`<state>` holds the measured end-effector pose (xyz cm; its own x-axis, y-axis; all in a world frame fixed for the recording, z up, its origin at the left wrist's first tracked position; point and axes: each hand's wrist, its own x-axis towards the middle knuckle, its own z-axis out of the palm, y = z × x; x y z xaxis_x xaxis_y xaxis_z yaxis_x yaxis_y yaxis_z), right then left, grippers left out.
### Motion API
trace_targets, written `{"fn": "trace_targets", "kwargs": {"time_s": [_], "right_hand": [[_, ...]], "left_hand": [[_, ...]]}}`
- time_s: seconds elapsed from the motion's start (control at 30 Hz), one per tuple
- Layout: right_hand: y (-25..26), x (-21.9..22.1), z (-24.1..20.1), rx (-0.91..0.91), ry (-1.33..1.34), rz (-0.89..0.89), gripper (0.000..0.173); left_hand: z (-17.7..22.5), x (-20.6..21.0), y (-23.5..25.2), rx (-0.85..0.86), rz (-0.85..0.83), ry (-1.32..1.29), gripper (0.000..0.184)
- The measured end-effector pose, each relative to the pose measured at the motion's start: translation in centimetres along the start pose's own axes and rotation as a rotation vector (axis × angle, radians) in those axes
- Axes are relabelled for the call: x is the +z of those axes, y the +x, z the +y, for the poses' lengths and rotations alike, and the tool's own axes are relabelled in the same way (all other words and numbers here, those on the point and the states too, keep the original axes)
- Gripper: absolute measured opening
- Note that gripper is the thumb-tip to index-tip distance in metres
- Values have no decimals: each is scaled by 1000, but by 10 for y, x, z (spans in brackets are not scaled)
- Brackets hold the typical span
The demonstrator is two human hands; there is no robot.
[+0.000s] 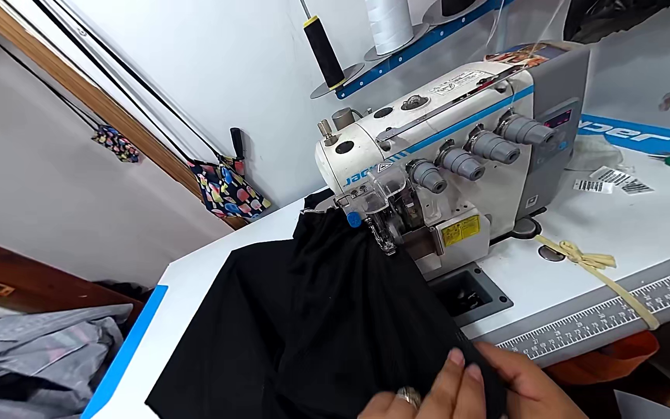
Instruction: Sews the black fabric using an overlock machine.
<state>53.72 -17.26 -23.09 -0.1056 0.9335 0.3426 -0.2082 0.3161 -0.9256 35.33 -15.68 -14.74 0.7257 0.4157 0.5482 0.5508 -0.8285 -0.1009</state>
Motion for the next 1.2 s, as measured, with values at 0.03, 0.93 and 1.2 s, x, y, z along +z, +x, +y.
{"fn": "trace_targets", "kwargs": {"time_s": [0.03, 0.93, 1.2], "right_hand": [[7, 2, 3, -22, 13, 17, 23], [30, 20, 0, -33, -20, 185, 10], [27, 22, -7, 52, -93, 48, 16]], "left_hand": [[-4, 7, 5, -20, 27, 30, 25], [-67, 17, -1, 15, 249, -224, 15], [-87, 14, 40, -548, 140, -23, 26]]}}
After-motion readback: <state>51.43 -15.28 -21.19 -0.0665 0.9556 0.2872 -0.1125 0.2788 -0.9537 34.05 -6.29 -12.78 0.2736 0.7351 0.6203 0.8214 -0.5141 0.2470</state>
